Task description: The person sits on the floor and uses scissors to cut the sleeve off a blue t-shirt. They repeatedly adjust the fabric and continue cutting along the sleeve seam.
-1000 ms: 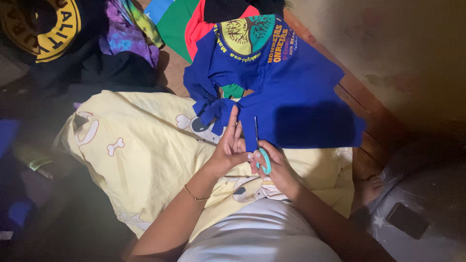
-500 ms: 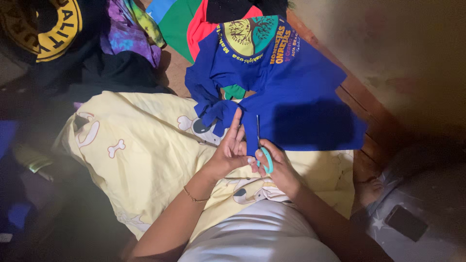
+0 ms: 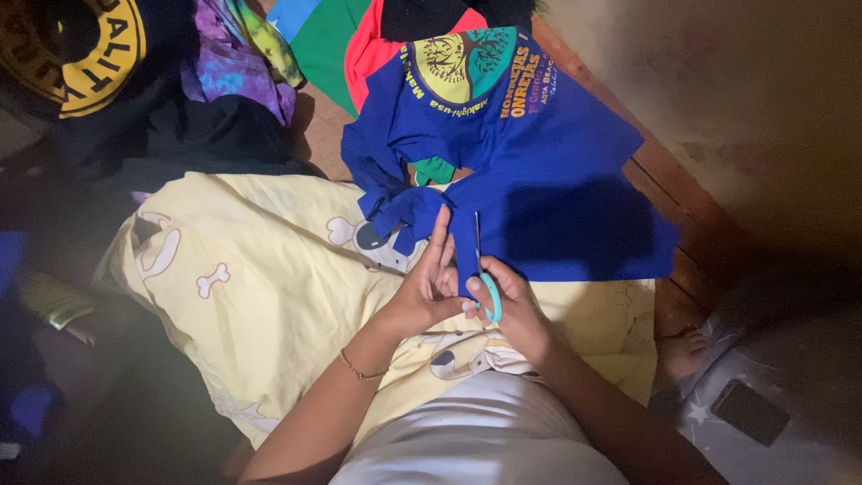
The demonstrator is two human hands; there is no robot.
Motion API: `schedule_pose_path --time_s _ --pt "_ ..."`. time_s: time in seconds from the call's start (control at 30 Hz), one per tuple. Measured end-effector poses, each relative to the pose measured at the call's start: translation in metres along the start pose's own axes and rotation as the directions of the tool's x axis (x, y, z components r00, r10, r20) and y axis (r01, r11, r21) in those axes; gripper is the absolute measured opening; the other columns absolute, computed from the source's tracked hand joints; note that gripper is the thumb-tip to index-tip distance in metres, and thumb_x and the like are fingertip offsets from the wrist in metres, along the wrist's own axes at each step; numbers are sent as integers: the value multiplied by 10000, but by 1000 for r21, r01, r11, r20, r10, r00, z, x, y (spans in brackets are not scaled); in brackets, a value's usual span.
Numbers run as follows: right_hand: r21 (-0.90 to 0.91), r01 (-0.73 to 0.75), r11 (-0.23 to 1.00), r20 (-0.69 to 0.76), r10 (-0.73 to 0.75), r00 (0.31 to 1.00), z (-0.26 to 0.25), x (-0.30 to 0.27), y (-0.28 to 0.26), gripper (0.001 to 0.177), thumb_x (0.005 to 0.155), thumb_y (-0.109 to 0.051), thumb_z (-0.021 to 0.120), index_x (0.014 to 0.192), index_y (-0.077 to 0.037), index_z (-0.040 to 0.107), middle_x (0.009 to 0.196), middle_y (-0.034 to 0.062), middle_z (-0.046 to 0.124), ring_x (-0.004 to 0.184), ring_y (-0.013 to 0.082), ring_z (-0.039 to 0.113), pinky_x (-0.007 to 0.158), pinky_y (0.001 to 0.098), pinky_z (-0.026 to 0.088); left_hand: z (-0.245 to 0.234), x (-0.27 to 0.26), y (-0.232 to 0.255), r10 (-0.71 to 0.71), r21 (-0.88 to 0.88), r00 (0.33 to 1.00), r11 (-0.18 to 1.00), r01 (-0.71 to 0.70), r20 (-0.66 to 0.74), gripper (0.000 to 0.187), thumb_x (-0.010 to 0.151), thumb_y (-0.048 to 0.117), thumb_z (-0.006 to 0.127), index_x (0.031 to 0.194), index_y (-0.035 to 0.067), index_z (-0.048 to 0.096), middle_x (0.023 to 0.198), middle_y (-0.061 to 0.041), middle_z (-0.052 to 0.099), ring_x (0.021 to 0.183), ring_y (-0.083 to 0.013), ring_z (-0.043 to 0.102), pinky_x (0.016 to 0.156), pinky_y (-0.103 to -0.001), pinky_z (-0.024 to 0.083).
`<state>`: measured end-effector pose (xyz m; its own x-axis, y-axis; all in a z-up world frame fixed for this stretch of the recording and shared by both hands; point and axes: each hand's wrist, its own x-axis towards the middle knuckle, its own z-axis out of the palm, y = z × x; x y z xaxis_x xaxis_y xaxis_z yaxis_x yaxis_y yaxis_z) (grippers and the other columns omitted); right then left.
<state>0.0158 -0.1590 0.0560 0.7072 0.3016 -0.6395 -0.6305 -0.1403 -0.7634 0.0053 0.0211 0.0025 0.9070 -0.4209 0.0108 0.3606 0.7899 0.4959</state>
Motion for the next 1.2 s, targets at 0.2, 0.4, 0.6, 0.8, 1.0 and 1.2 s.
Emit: schedule_pose_path --time_s 0.2,0.4,0.6,0.8,1.0,1.2 --pt "-45 -29 999 -50 27 998 0 2 2 174 1008 -219 636 1063 -54 630 720 -4 627 588 50 589 480 210 441 -2 0 -1 -19 26 1000 999 19 -15 1304 816 -283 619 1636 296 -212 1775 -96 29 868 -87 571 799 -262 542" --pt "-6 39 999 -18 -39 999 -2 8 4 172 1034 -214 642 1068 -45 644 698 -30 541 543 28 486 470 202 397 -3 -1 -3 -38 25 999 999 39 -26 1281 824 -268 641 1670 256 -167 1769 -133 94 888 -64 525 792 -226 495" --pt "-31 1 1000 -26 -2 1000 -3 8 2 180 1028 -216 626 1047 -37 623 718 5 599 560 53 537 474 216 423 -5 1 -5 -27 32 999 999 29 -38 1272 823 -265 636 1661 264 -162 1768 -125 79 900 -68 523 822 -235 509" --pt "-18 -19 1000 37 20 999 -2 -2 -16 267 1037 -264 545 1185 -52 611 867 53 652 766 129 665 572 259 534 -16 0 -19 -64 61 994 996 70 -90 1249 820 -244 632 1654 267 -144 1724 -152 112 870 -68 519 803 -225 504" --pt "-85 -156 984 108 165 980 -30 -43 -25 422 967 -244 585 1348 -67 546 1046 95 692 922 185 714 691 315 599 -27 4 -37 -66 119 963 988 100 -261 974 810 -214 591 1637 197 280 1343 -68 554 906 -56 520 765 -201 456" --pt "61 -324 944 126 314 941 -68 -94 -7 468 966 -308 492 1359 -59 541 1025 169 725 870 265 757 629 339 614 -6 16 -42 -21 594 823 682 428 -568 315 893 26 760 1196 112 766 849 -77 487 703 -126 421 625 -243 364"
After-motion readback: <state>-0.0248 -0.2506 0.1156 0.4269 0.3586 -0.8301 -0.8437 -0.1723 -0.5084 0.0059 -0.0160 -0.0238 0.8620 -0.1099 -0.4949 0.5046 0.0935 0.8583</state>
